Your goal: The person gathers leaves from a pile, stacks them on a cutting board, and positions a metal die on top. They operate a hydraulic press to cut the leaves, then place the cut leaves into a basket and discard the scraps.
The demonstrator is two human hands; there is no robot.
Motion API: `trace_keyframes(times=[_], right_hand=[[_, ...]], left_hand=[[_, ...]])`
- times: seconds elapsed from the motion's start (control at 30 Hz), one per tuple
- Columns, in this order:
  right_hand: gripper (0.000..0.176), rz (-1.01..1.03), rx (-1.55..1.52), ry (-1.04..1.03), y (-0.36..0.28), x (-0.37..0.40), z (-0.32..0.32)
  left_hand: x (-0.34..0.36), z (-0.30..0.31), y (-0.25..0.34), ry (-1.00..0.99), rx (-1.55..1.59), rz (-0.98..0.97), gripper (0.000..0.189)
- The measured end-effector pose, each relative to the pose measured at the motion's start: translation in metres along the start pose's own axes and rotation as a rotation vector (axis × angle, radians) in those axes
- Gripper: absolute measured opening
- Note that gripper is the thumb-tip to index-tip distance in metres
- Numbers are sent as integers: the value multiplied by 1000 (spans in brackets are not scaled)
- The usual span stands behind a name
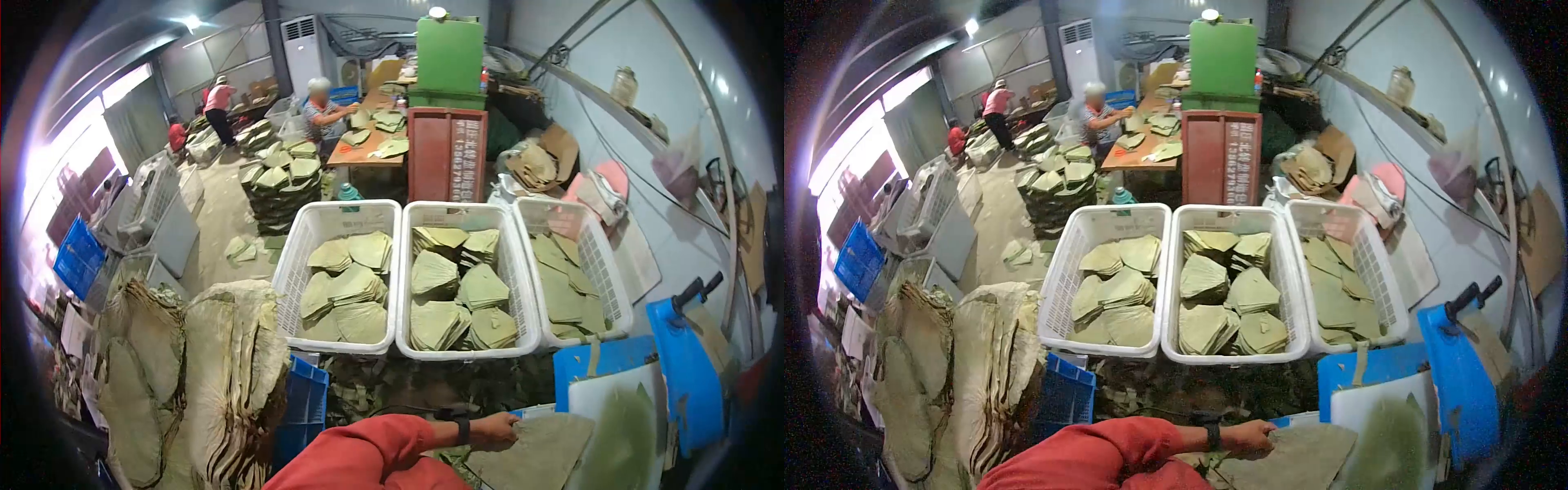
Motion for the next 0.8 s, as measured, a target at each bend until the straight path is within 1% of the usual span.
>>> trace_keyframes(times=[0.03, 0.07, 0.1, 0.13, 0.17, 0.2, 0.23, 0.27, 0.3, 0.33, 0.4, 0.43, 0.47, 0.5, 0.53, 0.6, 0.63, 0.7, 0.73, 0.77, 0.8], right_hand=[[38, 64, -5, -43, -14, -13, -15], [40, 54, -148, -121, -23, -30, -37], [42, 39, -291, -181, -26, -45, -64], [45, 28, -435, -224, -25, -58, -81], [45, 45, -389, -227, -50, -63, -92], [46, 62, -343, -228, -75, -68, -103], [46, 49, -237, -229, -80, -73, -110], [45, 36, -132, -232, -85, -78, -117], [44, -20, -170, -278, -63, -100, -137], [44, -51, -247, -351, -76, -101, -158], [46, -130, -391, -492, -101, -100, -197], [46, -112, -467, -553, -99, -105, -211], [46, -107, -541, -612, -95, -111, -224], [48, -95, -487, -655, -92, -124, -235], [47, 2, -365, -712, -75, -158, -250], [44, 28, -411, -775, -138, -138, -277], [44, 69, -434, -833, -163, -134, -294], [43, 158, -457, -911, -202, -133, -325], [42, 193, -450, -942, -210, -134, -345], [42, 215, -393, -981, -217, -137, -364], [42, 237, -336, -1021, -222, -143, -387]], left_hand=[[1, 13, 1, -20, 46, -104, 26], [3, 38, -2, 151, -131, -112, 24], [21, 50, 7, 156, -44, -56, 22], [12, 73, 0, 202, -82, -198, 20], [35, 76, 25, 195, -53, -204, 21], [29, 102, 16, 279, -126, -266, 24], [33, 117, 16, 289, -58, -341, 27], [44, 124, 19, 323, 124, -355, 33], [53, 131, 18, 380, 154, -378, 33], [70, 144, 19, 462, 184, -410, 34], [86, 168, -10, 550, 204, -478, 34], [109, 161, -9, 676, 196, -405, 36], [136, 155, -3, 793, 98, -357, 35], [149, 164, -14, 929, 127, -449, 36], [161, 170, -31, 1052, 148, -534, 36], [190, 172, -73, 1096, 514, -554, 39], [201, 169, -88, 1076, 688, -562, 40], [236, 160, -112, 1143, 674, -468, 43], [249, 159, -130, 1172, 675, -443, 41], [263, 159, -145, 1233, 678, -431, 42], [274, 157, -158, 1260, 696, -463, 41]])
Point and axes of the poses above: each hand's wrist, its own x-axis away from the middle knuckle, its own z-axis out of the back of the hand, y = z × x, the point moved 7 cm from there along -x, towards the middle knuckle, and after that the axes turned 5 degrees about x, right-handed, at the moved point
